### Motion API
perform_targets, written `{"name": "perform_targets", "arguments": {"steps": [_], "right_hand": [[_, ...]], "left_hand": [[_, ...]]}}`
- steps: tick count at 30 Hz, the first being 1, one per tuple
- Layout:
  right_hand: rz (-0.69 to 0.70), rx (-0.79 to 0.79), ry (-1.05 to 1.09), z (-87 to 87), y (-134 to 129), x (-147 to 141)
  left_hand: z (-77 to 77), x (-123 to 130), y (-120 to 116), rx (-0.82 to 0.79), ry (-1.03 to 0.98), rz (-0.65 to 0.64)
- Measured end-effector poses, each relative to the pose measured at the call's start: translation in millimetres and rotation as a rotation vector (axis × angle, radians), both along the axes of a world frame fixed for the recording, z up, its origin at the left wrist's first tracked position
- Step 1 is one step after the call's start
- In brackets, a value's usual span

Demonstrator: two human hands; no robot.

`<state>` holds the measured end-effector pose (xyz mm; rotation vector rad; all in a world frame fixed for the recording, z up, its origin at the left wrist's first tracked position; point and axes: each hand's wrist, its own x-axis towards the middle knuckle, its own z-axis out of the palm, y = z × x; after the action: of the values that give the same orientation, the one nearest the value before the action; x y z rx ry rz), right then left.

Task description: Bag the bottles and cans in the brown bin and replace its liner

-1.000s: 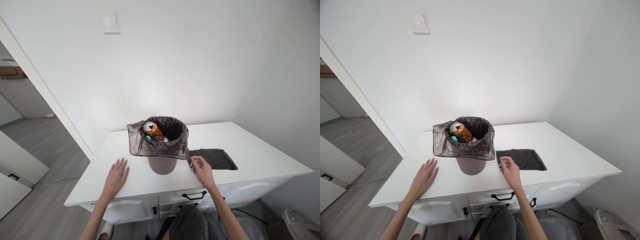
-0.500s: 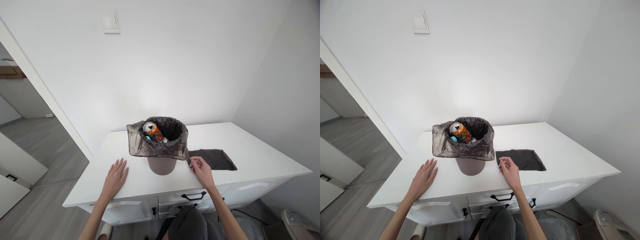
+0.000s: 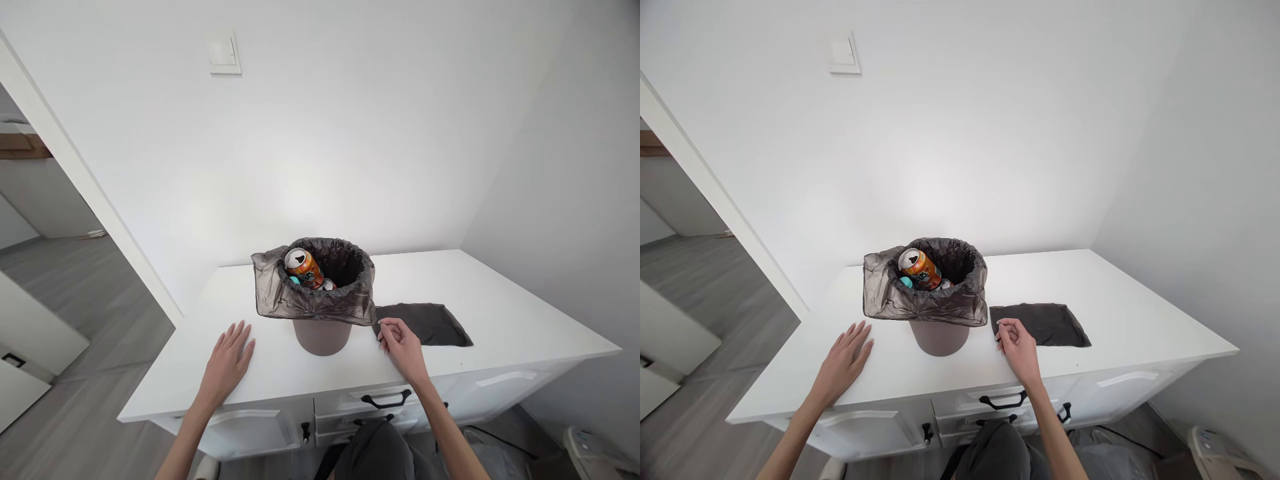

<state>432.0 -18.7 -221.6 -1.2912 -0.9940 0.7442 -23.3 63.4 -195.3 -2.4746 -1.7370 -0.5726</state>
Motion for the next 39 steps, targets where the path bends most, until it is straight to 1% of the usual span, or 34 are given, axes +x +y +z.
{"name": "perform_targets", "arguments": {"steps": [8, 15, 18, 20, 21, 23, 25, 28, 30, 32, 33, 34, 36, 39], "right_hand": [[0.008, -0.003, 0.002, 1.2, 0, -2], [0.016, -0.024, -0.006, -2.2, 2, -3], [0.033, -0.046, 0.017, 6.4, 2, -6], [0.067, -0.06, 0.067, 19.0, 2, -9], [0.092, -0.073, 0.101, 27.4, 2, -10], [0.16, -0.12, 0.188, 48.0, 3, -12], [0.252, -0.195, 0.297, 72.6, 6, -13], [0.387, -0.293, 0.471, 113.5, 13, -13], [0.439, -0.315, 0.537, 140.8, 19, -13], [0.433, -0.279, 0.53, 166.3, 24, -13], [0.41, -0.242, 0.508, 178.1, 28, -13], [0.38, -0.201, 0.484, 189.2, 31, -13], [0.32, -0.123, 0.45, 209.8, 38, -11], [0.267, -0.048, 0.431, 239.1, 45, -3]], "left_hand": [[-1.2, 0, -2, 0.034, -0.038, 0.005], [4.9, 1, -4, -0.005, -0.042, 0.0], [8.2, 3, -8, -0.024, -0.066, -0.006], [14.5, 6, -12, -0.017, -0.111, -0.015], [20.3, 9, -14, -0.003, -0.151, -0.022], [39.5, 15, -16, 0.03, -0.272, -0.03], [69.7, 24, -14, 0.018, -0.439, -0.021], [129.5, 41, -3, -0.139, -0.708, 0.006], [170.5, 55, 6, -0.269, -0.864, -0.012], [206.0, 70, 16, -0.406, -0.978, -0.057], [220.8, 78, 20, -0.466, -1.014, -0.081], [233.6, 86, 24, -0.509, -1.033, -0.098], [253.3, 99, 31, -0.535, -1.041, -0.11], [273.0, 116, 37, -0.48, -1.037, -0.102]]}}
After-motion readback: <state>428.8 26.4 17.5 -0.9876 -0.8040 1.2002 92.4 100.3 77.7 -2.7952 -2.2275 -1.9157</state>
